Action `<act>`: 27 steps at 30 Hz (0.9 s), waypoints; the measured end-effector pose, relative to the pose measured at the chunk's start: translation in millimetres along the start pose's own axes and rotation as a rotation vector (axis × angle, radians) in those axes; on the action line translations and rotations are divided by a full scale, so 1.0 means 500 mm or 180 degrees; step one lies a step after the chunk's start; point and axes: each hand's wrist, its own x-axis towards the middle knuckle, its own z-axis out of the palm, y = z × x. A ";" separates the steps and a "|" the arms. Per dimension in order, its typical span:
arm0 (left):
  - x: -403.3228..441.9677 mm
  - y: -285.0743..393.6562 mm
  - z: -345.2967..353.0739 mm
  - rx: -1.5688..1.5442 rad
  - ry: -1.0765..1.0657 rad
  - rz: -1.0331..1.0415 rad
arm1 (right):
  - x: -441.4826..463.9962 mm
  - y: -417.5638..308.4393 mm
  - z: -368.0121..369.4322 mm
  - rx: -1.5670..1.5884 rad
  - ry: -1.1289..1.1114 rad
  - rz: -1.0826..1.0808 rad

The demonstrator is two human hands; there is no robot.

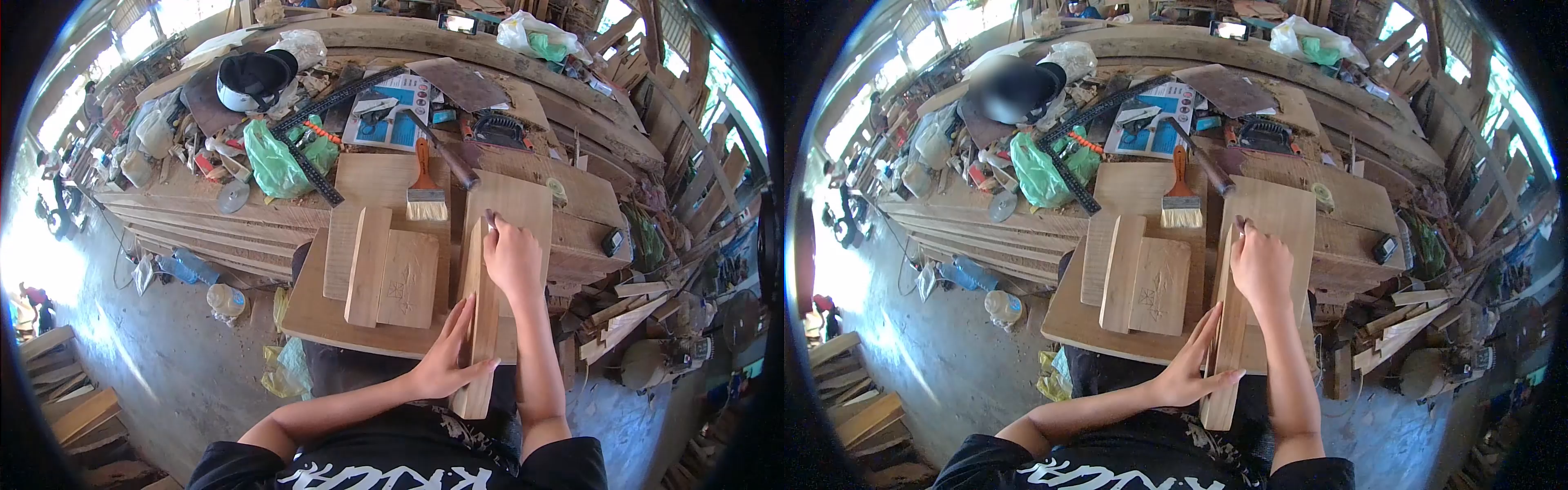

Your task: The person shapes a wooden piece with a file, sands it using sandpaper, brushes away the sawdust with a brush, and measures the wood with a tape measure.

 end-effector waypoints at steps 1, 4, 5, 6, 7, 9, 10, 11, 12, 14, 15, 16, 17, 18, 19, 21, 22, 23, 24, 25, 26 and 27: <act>0.000 0.001 -0.001 -0.0013 -0.0017 -0.0027 | 0.005 0.003 0.006 -0.0021 -0.0002 -0.0069; -0.001 -0.004 -0.001 -0.0063 0.0038 0.0054 | 0.019 -0.009 0.020 -0.0051 0.0147 -0.0084; 0.000 -0.003 -0.002 -0.0068 0.0043 0.0044 | 0.023 -0.008 0.026 -0.0039 0.0190 -0.0113; 0.001 -0.001 -0.003 -0.0077 0.0047 0.0031 | 0.026 -0.007 0.031 -0.0030 0.0230 -0.0140; 0.000 0.002 -0.003 -0.0088 0.0049 0.0016 | 0.028 -0.006 0.033 -0.0021 0.0267 -0.0163; -0.001 0.009 -0.003 -0.0156 0.0035 -0.0065 | 0.011 -0.005 0.021 -0.0018 0.0173 -0.0170; 0.000 0.010 -0.004 -0.0189 0.0025 -0.0102 | 0.004 -0.005 0.015 -0.0019 0.0130 -0.0172; 0.000 0.008 -0.004 -0.0117 0.0017 -0.0030 | 0.001 -0.002 0.013 -0.0058 0.0137 -0.0167; -0.003 0.004 -0.001 -0.0049 0.0008 0.0038 | -0.002 0.004 0.013 -0.0100 0.0139 -0.0159; -0.002 0.001 0.002 -0.0034 -0.0005 0.0071 | 0.001 0.011 0.015 -0.0176 0.0125 -0.0169; -0.001 0.001 0.002 -0.0081 -0.0009 0.0028 | 0.008 0.011 0.020 -0.0200 0.0107 -0.0187; -0.001 0.002 0.000 -0.0119 -0.0007 -0.0011 | 0.016 0.009 0.026 -0.0218 0.0094 -0.0212; 0.000 0.003 0.000 -0.0112 0.0005 -0.0023 | 0.024 0.006 0.033 -0.0173 0.0169 -0.0165; -0.001 0.004 0.001 -0.0108 0.0018 -0.0032 | 0.032 0.003 0.039 -0.0131 0.0245 -0.0119; -0.002 0.005 0.001 -0.0107 0.0025 -0.0036 | 0.037 0.002 0.041 -0.0094 0.0324 -0.0067; 0.000 0.007 -0.003 -0.0040 0.0005 -0.0011 | 0.035 0.003 0.035 -0.0128 0.0280 -0.0160; -0.002 0.007 -0.003 -0.0016 -0.0006 -0.0013 | 0.027 0.002 0.031 -0.0147 0.0243 -0.0201; -0.003 0.008 -0.004 -0.0029 -0.0022 -0.0036 | 0.014 0.001 0.023 -0.0169 0.0196 -0.0178; -0.003 0.009 -0.006 -0.0042 -0.0040 -0.0054 | -0.002 -0.006 0.005 -0.0194 0.0155 -0.0153; -0.003 0.008 -0.006 -0.0062 -0.0058 -0.0076 | -0.011 -0.008 -0.004 -0.0224 0.0107 -0.0126; -0.001 0.007 -0.004 -0.0088 -0.0076 -0.0075 | -0.010 -0.004 -0.004 -0.0251 0.0068 -0.0130; 0.001 0.005 -0.003 -0.0114 -0.0094 -0.0077 | -0.007 0.002 -0.006 -0.0277 0.0027 -0.0134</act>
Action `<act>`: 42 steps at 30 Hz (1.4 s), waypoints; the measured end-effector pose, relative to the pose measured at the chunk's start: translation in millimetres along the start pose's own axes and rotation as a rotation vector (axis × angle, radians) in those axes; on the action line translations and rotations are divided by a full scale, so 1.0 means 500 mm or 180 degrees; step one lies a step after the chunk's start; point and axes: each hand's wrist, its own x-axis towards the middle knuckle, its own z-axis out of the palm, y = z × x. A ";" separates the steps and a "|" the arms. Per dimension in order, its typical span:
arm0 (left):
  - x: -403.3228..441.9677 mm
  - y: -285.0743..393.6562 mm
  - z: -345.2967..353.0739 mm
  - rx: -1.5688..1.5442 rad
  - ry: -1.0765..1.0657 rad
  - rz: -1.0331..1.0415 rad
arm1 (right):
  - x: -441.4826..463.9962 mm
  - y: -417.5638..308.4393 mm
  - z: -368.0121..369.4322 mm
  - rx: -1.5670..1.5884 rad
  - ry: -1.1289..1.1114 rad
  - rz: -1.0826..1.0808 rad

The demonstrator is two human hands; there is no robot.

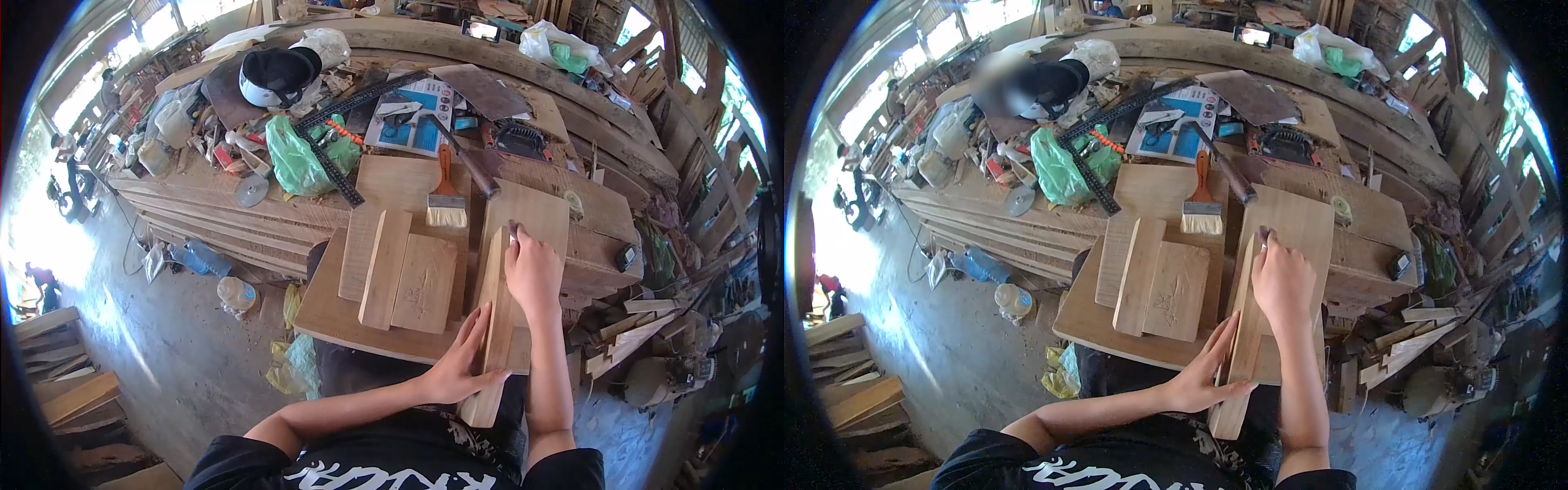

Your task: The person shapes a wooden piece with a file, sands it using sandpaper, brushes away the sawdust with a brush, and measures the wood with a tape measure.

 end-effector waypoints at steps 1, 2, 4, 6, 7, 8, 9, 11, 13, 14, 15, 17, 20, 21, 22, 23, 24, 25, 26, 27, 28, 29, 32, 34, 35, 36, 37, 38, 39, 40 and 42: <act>0.000 -0.002 0.002 -0.0023 -0.0022 -0.0009 | 0.002 0.004 0.000 -0.0018 -0.0045 -0.0001; -0.001 -0.004 0.003 -0.0006 -0.0016 0.0006 | 0.006 0.004 0.004 -0.0036 -0.0019 0.0004; 0.001 -0.008 0.002 0.0039 0.0013 0.0054 | 0.031 0.001 0.022 -0.0070 0.0052 -0.0005; 0.000 -0.002 0.002 -0.0017 0.0057 -0.0029 | 0.067 0.009 0.044 0.0329 0.0349 0.0160; -0.001 0.002 0.003 -0.0050 0.0072 -0.0075 | 0.084 0.017 0.057 0.0527 0.0492 0.0253; -0.004 0.004 0.004 -0.0024 0.0074 -0.0090 | 0.096 0.029 0.071 0.0770 0.0605 0.0220; -0.003 0.006 0.003 0.0006 0.0073 -0.0095 | 0.110 0.044 0.085 0.1012 0.0732 0.0187; -0.001 0.003 0.002 0.0080 0.0052 -0.0040 | 0.135 0.071 0.106 0.1415 0.0824 0.0265; -0.001 -0.006 0.001 0.0149 0.0032 0.0063 | 0.142 0.094 0.124 0.1940 0.0775 0.0511; -0.002 -0.007 0.003 0.0119 0.0028 0.0028 | 0.144 0.105 0.134 0.2201 0.0740 0.0627; -0.001 0.000 0.003 0.0089 0.0030 -0.0011 | 0.147 0.121 0.149 0.2255 0.0916 0.0676; -0.002 0.003 0.002 0.0015 0.0026 -0.0068 | 0.170 0.167 0.177 0.2171 0.1287 0.0725; -0.005 0.001 -0.002 -0.0206 0.0004 -0.0119 | 0.182 0.173 0.161 0.1530 0.1286 0.0908; -0.006 0.000 -0.003 -0.0342 -0.0006 -0.0141 | 0.199 0.187 0.162 0.1395 0.1158 0.0952; -0.006 -0.002 -0.005 -0.0477 -0.0013 -0.0160 | 0.213 0.185 0.154 0.1260 0.1031 0.0990; -0.007 -0.006 -0.007 -0.0589 -0.0036 -0.0155 | 0.224 0.184 0.146 0.1127 0.0838 0.0946; -0.009 -0.013 -0.011 -0.0699 -0.0057 -0.0152 | 0.234 0.173 0.141 0.0533 0.1372 0.0678; -0.011 -0.013 -0.017 -0.0805 -0.0079 -0.0150 | 0.242 0.155 0.138 -0.0062 0.1894 0.0405; -0.016 -0.008 -0.022 -0.0961 -0.0068 -0.0203 | 0.250 0.136 0.137 -0.0664 0.2405 0.0127; -0.019 0.010 -0.029 -0.1115 -0.0062 -0.0258 | 0.256 0.104 0.123 -0.0129 0.2131 -0.0092; -0.021 0.019 -0.034 -0.1269 -0.0063 -0.0315 | 0.258 0.061 0.102 0.0400 0.1848 -0.0300; -0.022 0.018 -0.037 -0.1226 -0.0059 -0.0331 | 0.257 0.015 0.075 0.0922 0.1556 -0.0503; -0.034 0.010 -0.039 -0.1094 -0.0022 -0.0427 | 0.265 -0.109 0.050 0.0754 0.0146 -0.0556; -0.036 0.004 -0.038 -0.0986 0.0023 -0.0518 | 0.286 -0.145 0.084 0.0247 -0.0180 -0.0636; -0.036 0.007 -0.038 -0.0954 0.0050 -0.0486 | 0.301 -0.152 0.121 0.0067 -0.0257 -0.0674; -0.034 0.012 -0.037 -0.0927 0.0074 -0.0450 | 0.304 -0.160 0.133 -0.0119 -0.0335 -0.0708; -0.032 0.019 -0.037 -0.0898 0.0098 -0.0414 | 0.308 -0.161 0.142 -0.0090 -0.0353 -0.0643; -0.028 0.029 -0.038 -0.0866 0.0129 -0.0422 | 0.311 -0.162 0.153 -0.0056 -0.0374 -0.0576; -0.023 0.041 -0.037 -0.0841 0.0170 -0.0434 | 0.310 -0.165 0.154 -0.0025 -0.0404 -0.0518; -0.019 0.047 -0.035 -0.0825 0.0223 -0.0448 | 0.310 -0.165 0.155 0.0032 -0.0483 -0.0527; -0.016 0.047 -0.028 -0.0640 0.0252 -0.0365 | 0.310 -0.159 0.157 0.0147 -0.0638 -0.0532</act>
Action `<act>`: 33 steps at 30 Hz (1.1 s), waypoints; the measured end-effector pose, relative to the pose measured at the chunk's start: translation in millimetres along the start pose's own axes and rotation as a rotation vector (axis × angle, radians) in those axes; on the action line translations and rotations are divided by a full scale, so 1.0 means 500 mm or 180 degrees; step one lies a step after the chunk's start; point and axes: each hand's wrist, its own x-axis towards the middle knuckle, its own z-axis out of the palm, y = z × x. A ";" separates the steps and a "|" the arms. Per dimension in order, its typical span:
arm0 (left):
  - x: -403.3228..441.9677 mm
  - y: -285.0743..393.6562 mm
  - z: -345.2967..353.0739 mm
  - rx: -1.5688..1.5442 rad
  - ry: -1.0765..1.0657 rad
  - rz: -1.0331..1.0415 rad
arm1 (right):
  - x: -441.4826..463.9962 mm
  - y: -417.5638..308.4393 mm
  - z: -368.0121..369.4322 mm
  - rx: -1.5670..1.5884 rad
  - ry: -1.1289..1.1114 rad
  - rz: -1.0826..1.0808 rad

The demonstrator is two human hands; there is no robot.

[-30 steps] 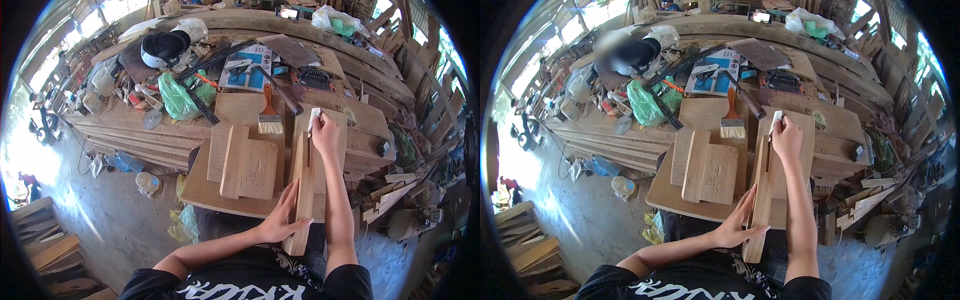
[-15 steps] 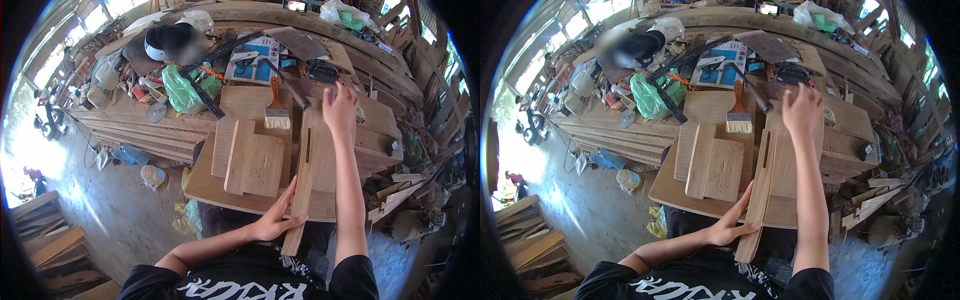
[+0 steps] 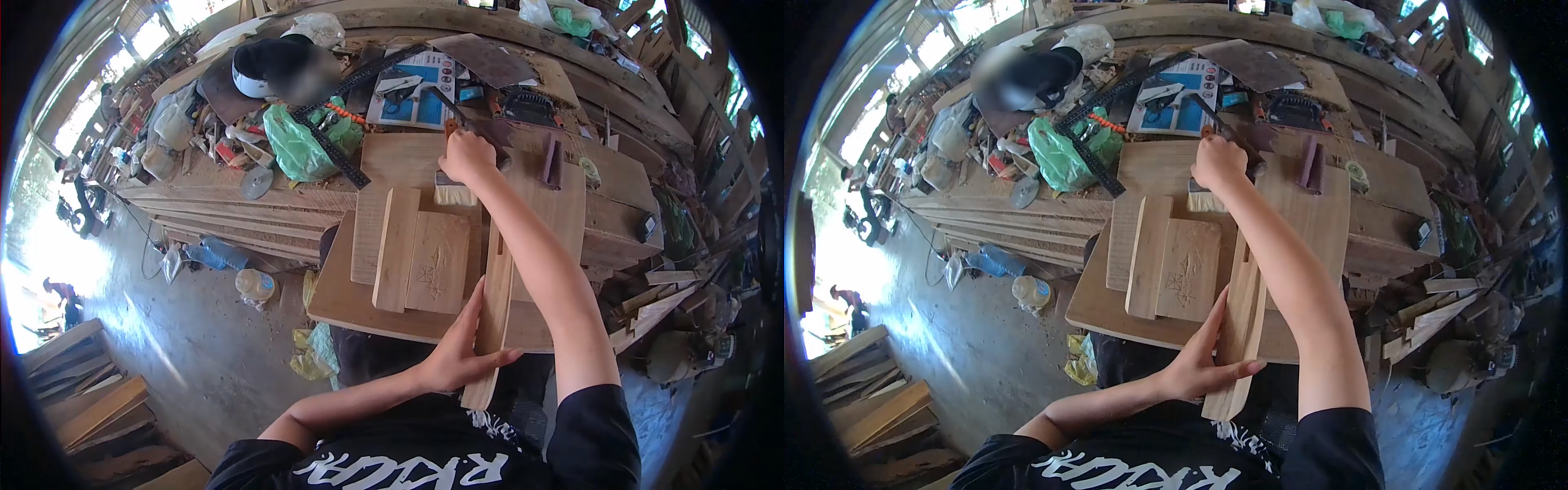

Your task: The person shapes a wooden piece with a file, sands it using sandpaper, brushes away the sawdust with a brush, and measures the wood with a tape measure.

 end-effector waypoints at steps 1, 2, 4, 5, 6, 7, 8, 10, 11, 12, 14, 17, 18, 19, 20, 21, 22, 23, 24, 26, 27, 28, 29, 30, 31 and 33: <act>0.002 0.000 0.002 0.0099 0.0003 0.0054 | 0.001 0.002 0.000 0.0031 0.0003 0.0046; 0.003 -0.002 0.003 0.0100 0.0012 0.0076 | 0.003 0.003 -0.001 0.0063 0.0014 0.0092; 0.003 -0.012 0.001 0.0106 0.0039 0.0119 | 0.005 0.005 -0.003 0.0146 0.0080 0.0148; 0.002 -0.016 -0.002 0.0288 0.0061 0.0162 | 0.004 0.005 -0.002 0.0198 0.0130 0.0156; 0.002 -0.018 -0.006 0.0470 0.0090 0.0202 | 0.002 0.001 -0.005 0.0252 0.0177 0.0158; -0.001 -0.018 -0.010 0.0656 0.0121 0.0237 | 0.000 -0.003 -0.009 0.0341 0.0211 0.0183; -0.007 -0.013 -0.016 0.0920 0.0134 0.0064 | -0.001 -0.006 -0.014 0.0432 0.0244 0.0206; -0.019 0.020 -0.033 0.1458 0.0199 -0.0288 | -0.005 -0.018 -0.040 0.0503 0.0254 0.0252; -0.026 0.028 -0.042 0.1779 0.0247 -0.0399 | -0.009 -0.019 -0.056 0.0488 0.0228 0.0280; -0.032 0.033 -0.051 0.2094 0.0306 -0.0518 | -0.016 -0.020 -0.074 0.0470 0.0195 0.0298; -0.046 0.048 -0.069 0.2581 0.0286 -0.0694 | -0.070 -0.019 -0.120 0.0158 0.0871 0.0094; -0.058 0.120 -0.115 0.3182 0.0382 -0.0382 | -0.221 -0.021 -0.256 0.2075 0.2065 -0.0937; -0.062 0.161 -0.147 0.3442 0.0615 0.0539 | -0.278 -0.004 -0.298 0.2637 0.1981 -0.1589; -0.057 0.244 -0.176 0.2954 0.0709 0.0817 | -0.332 0.014 -0.328 0.2882 0.1733 -0.2013; -0.069 0.332 -0.196 0.2738 0.0778 0.0568 | -0.367 0.025 -0.348 0.2767 0.1565 -0.2187; -0.081 0.393 -0.213 0.2641 0.0796 0.0473 | -0.401 0.035 -0.365 0.2646 0.1396 -0.2293; -0.101 0.434 -0.221 0.2685 0.0795 0.0483 | -0.421 0.041 -0.379 0.2527 0.1262 -0.2335; -0.115 0.460 -0.224 0.2742 0.0760 0.0525 | -0.433 0.043 -0.386 0.2435 0.1202 -0.2304; -0.124 0.468 -0.226 0.2801 0.0735 0.0536 | -0.437 0.042 -0.388 0.2362 0.1167 -0.2266; -0.128 0.464 -0.228 0.2880 0.0664 0.0562 | -0.444 0.041 -0.387 0.2280 0.1151 -0.2210; -0.121 0.456 -0.225 0.2896 0.0646 0.0598 | -0.448 0.043 -0.389 0.2232 0.1160 -0.2213; -0.115 0.448 -0.225 0.2875 0.0645 0.0596 | -0.453 0.043 -0.389 0.2217 0.1133 -0.2191; -0.111 0.439 -0.227 0.2869 0.0632 0.0596 | -0.455 0.043 -0.390 0.2219 0.1115 -0.2170; -0.098 0.429 -0.227 0.2871 0.0614 0.0593 | -0.454 0.042 -0.391 0.2195 0.1105 -0.2149; -0.091 0.420 -0.228 0.2883 0.0616 0.0597 | -0.457 0.043 -0.392 0.2202 0.1105 -0.2143; -0.082 0.407 -0.226 0.2894 0.0615 0.0638 | -0.462 0.044 -0.394 0.2186 0.1103 -0.2127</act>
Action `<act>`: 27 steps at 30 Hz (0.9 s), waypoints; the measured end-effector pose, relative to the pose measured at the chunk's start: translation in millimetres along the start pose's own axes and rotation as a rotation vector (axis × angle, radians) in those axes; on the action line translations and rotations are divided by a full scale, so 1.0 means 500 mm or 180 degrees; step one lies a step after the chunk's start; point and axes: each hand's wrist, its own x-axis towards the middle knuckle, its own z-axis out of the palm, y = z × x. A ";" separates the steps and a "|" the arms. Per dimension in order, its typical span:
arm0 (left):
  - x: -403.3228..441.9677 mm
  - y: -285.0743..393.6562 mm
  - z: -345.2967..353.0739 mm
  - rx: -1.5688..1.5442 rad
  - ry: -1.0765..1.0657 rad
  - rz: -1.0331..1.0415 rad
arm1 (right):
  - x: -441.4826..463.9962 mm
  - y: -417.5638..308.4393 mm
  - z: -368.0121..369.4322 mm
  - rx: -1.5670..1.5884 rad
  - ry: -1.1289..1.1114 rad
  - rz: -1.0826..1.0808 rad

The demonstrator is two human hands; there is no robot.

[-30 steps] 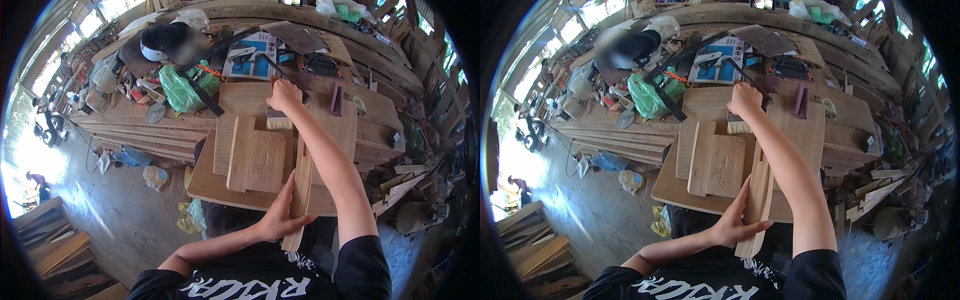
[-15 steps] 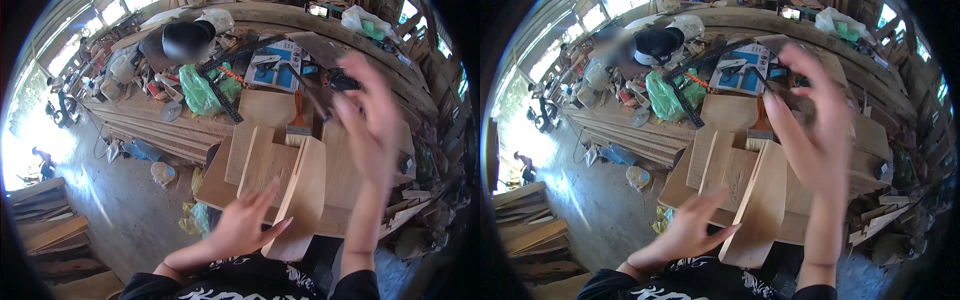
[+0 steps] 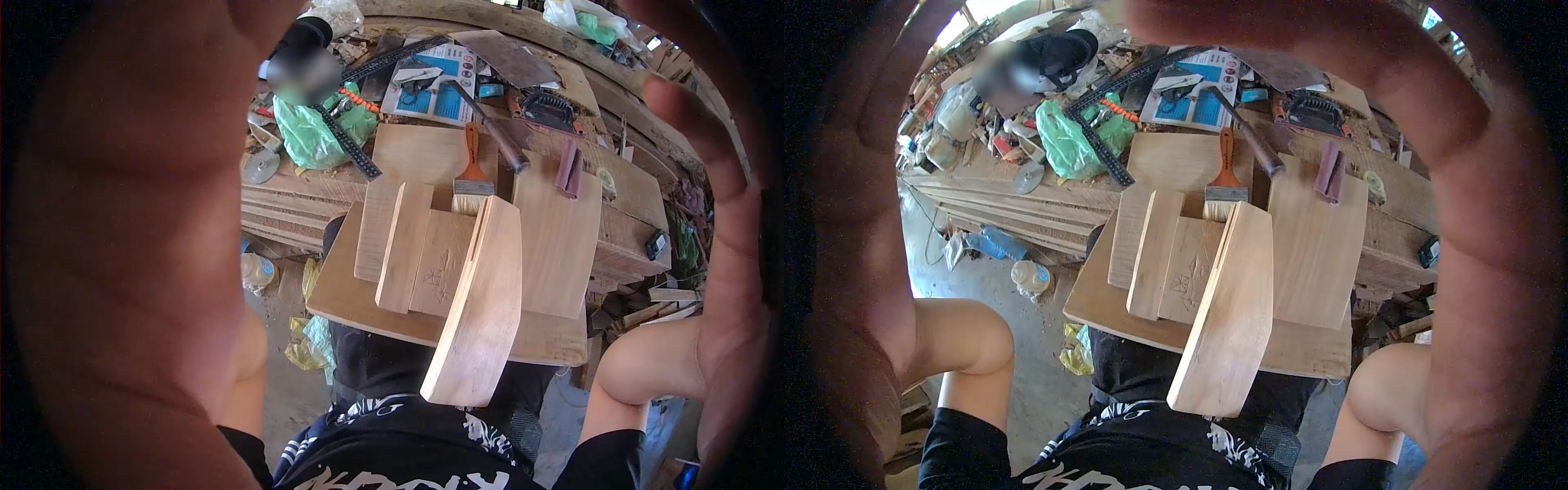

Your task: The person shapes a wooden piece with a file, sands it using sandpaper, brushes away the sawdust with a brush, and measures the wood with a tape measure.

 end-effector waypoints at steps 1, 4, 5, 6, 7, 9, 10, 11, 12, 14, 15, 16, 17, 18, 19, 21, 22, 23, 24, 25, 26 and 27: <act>0.002 -0.003 0.004 0.0003 0.0016 0.0018 | -0.002 -0.002 -0.002 -0.0019 -0.0002 0.0005; -0.002 -0.007 0.011 0.0012 0.0046 0.0077 | -0.007 -0.002 -0.005 -0.0053 0.0016 0.0034; -0.004 -0.008 0.011 0.0034 0.0064 0.0097 | -0.006 -0.003 -0.009 -0.0063 0.0020 0.0026; -0.006 -0.009 0.011 0.0037 0.0085 0.0110 | -0.008 -0.002 -0.011 -0.0063 0.0024 0.0033; -0.009 -0.009 0.009 0.0050 0.0102 0.0134 | -0.009 -0.002 -0.014 -0.0076 0.0027 0.0034; -0.014 -0.008 0.004 0.0068 0.0121 0.0182 | -0.012 -0.004 -0.019 -0.0115 0.0030 0.0051; -0.014 -0.006 -0.004 0.0094 0.0127 0.0206 | -0.011 -0.003 -0.020 -0.0117 0.0039 0.0061; -0.020 -0.004 -0.006 0.0110 0.0137 0.0234 | -0.011 -0.003 -0.022 -0.0123 0.0039 0.0056; -0.024 -0.003 -0.010 0.0122 0.0150 0.0260 | -0.015 -0.002 -0.018 -0.0130 0.0035 0.0074; -0.028 -0.001 -0.016 0.0130 0.0161 0.0286 | -0.015 -0.001 -0.020 -0.0145 0.0036 0.0078; -0.031 0.003 -0.023 0.0151 0.0161 0.0289 | -0.015 -0.003 -0.021 -0.0152 0.0046 0.0078; -0.028 0.001 -0.025 0.0140 0.0162 0.0320 | -0.017 -0.003 -0.023 -0.0170 0.0038 0.0096; -0.030 0.003 -0.031 0.0155 0.0163 0.0317 | -0.020 -0.006 -0.026 -0.0172 0.0057 0.0096; -0.027 0.001 -0.029 0.0139 0.0154 0.0353 | -0.022 -0.007 -0.028 -0.0190 0.0069 0.0106; -0.026 0.000 -0.029 0.0131 0.0155 0.0369 | -0.023 -0.008 -0.031 -0.0217 0.0085 0.0117; -0.022 0.002 -0.033 0.0141 0.0117 0.0401 | -0.024 -0.009 -0.041 -0.0240 0.0103 0.0126; -0.018 0.002 -0.029 0.0114 0.0098 0.0434 | -0.026 -0.010 -0.044 -0.0253 0.0118 0.0145; -0.011 0.002 -0.027 0.0118 0.0083 0.0467 | -0.031 -0.012 -0.046 -0.0273 0.0125 0.0160; -0.003 -0.001 -0.023 0.0102 0.0063 0.0511 | -0.033 -0.012 -0.050 -0.0302 0.0136 0.0175; 0.004 0.000 -0.017 0.0088 0.0040 0.0543 | -0.036 -0.013 -0.053 -0.0314 0.0141 0.0195; 0.010 0.001 -0.019 0.0094 0.0018 0.0581 | -0.038 -0.015 -0.056 -0.0335 0.0156 0.0207; 0.020 -0.001 -0.008 0.0058 -0.0009 0.0626 | -0.040 -0.016 -0.061 -0.0356 0.0163 0.0218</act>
